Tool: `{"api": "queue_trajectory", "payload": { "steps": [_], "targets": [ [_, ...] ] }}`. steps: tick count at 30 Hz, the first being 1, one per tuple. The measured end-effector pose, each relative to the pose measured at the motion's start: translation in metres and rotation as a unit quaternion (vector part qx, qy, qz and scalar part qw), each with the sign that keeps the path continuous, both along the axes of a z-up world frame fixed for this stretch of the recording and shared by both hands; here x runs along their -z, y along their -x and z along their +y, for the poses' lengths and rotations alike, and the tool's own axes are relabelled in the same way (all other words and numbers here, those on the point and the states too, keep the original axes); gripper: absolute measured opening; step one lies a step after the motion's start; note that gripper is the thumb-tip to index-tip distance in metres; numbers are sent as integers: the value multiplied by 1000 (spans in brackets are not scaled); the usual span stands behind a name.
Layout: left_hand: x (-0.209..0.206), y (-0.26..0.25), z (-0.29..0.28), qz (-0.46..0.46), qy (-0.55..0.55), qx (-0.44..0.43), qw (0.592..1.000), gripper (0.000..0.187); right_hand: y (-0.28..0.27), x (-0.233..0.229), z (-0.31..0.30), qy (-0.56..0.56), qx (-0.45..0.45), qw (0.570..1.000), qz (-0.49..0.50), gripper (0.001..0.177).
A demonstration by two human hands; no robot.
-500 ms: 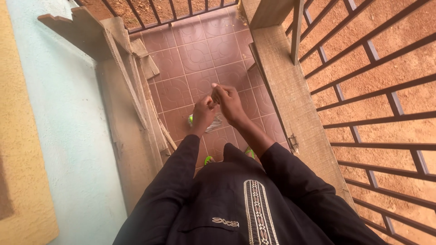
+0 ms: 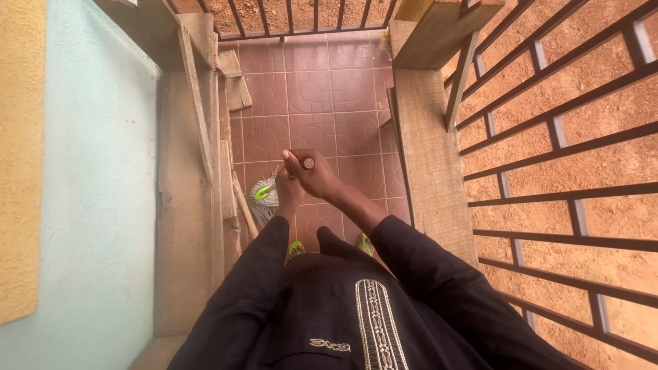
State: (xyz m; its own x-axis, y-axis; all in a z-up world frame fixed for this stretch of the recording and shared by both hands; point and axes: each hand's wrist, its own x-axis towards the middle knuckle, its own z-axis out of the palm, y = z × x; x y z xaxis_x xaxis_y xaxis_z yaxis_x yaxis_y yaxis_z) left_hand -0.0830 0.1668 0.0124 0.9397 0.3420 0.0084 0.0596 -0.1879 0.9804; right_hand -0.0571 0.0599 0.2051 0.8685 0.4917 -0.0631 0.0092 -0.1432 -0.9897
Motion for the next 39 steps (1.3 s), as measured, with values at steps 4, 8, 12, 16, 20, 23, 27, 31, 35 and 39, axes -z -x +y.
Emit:
{"api": "queue_trajectory", "payload": {
  "steps": [4,8,12,16,20,23,27,31,35,39],
  "targets": [
    [6,-13,-51,131,50,52,989,44,1,-8,-52,0,9,999,-42,50],
    [39,-18,-110,149,286,56,945,43,8,-24,-95,100,35,994,-32,44],
    [102,-14,-160,104,220,204,948,52,21,-34,-128,114,-23,974,-192,43],
    [34,2,-233,-149,559,-82,812,59,26,-27,-164,176,-112,969,-136,50],
    [54,-18,-228,15,339,136,931,40,16,17,-199,166,-69,979,-98,51],
    [119,-40,-227,93,29,288,953,30,13,15,-213,73,-22,996,-47,47],
    [36,-46,-202,28,-263,267,927,24,9,12,-211,-64,28,995,66,37],
    [-12,-22,-145,136,-190,237,943,29,10,31,-175,-192,34,976,95,37],
    [-56,17,-94,45,-190,137,971,31,15,43,-123,-246,98,961,79,41],
    [-10,42,-60,-6,-89,-3,996,27,38,41,-70,-171,151,970,89,41]
  ]
}}
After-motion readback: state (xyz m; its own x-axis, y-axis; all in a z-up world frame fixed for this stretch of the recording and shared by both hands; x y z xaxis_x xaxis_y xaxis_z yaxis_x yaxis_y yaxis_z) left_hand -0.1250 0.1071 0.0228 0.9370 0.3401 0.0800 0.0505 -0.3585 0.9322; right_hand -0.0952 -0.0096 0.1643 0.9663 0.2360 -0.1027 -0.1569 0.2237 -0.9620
